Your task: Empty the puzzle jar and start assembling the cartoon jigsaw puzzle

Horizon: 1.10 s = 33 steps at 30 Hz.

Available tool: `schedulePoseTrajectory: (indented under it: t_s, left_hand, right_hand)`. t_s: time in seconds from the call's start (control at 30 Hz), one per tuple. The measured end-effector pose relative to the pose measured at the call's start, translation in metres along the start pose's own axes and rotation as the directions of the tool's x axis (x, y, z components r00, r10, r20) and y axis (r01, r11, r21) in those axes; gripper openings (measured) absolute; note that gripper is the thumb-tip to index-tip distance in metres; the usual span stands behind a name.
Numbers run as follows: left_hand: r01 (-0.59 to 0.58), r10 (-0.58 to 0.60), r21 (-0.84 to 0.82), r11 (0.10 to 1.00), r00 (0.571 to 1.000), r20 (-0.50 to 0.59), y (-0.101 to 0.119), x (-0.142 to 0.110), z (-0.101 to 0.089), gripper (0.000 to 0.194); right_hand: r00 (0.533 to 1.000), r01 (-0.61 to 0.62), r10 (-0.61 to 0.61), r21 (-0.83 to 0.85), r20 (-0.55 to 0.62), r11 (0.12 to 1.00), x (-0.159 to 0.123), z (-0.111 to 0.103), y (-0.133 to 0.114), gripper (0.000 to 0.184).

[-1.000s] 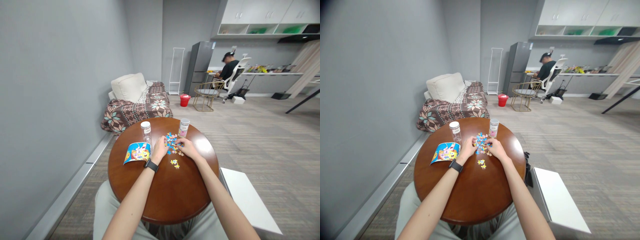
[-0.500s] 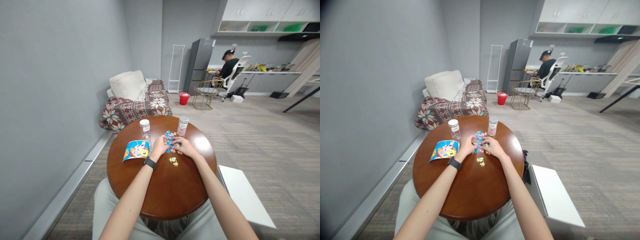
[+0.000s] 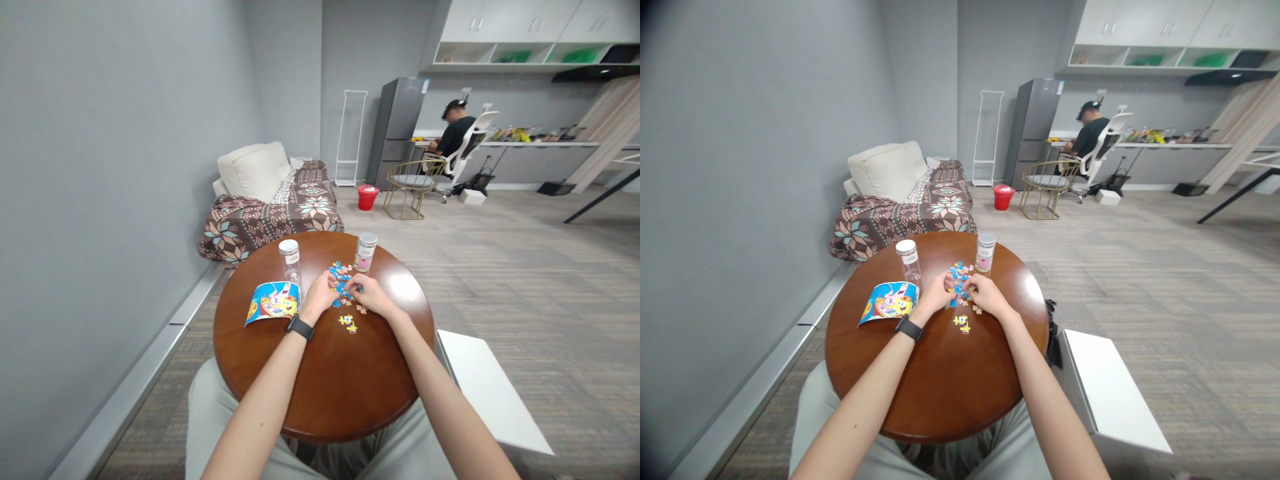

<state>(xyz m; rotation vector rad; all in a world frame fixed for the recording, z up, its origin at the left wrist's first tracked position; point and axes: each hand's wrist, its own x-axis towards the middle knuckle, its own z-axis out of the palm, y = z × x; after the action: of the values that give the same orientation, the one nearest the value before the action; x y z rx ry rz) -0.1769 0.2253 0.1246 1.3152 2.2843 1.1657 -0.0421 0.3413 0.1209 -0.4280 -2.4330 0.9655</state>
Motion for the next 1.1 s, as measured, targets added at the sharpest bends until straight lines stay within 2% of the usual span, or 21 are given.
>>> schedulePoseTrajectory:
  t_s: [0.3, 0.6, 0.8, 1.1]
  left_hand:
    - [0.089, -0.088, -0.121, 0.989, 0.996, 0.013, 0.014, -0.004, -0.009, 0.030]
    - [0.189, -0.186, -0.446, 0.875, 0.981, 0.052, -0.001, 0.006, 0.001, 0.027]
    - [0.190, -0.226, -0.460, 0.867, 0.974, -0.024, -0.004, 0.008, 0.002, 0.026]
    - [0.195, -0.221, -0.472, 0.860, 0.975, 0.001, 0.002, 0.007, 0.000, 0.029]
  right_hand:
    - [0.998, 0.038, -0.038, -0.009, -0.048, 0.999, 0.000, 0.002, 0.007, 0.027]
    - [1.000, 0.011, -0.011, 0.011, -0.009, 1.000, -0.001, 0.002, 0.006, 0.026]
    - [1.000, 0.004, -0.004, 0.015, -0.008, 1.000, 0.000, 0.003, 0.008, 0.021]
    - [1.000, 0.019, -0.019, -0.038, -0.004, 0.999, 0.001, 0.002, 0.008, 0.024]
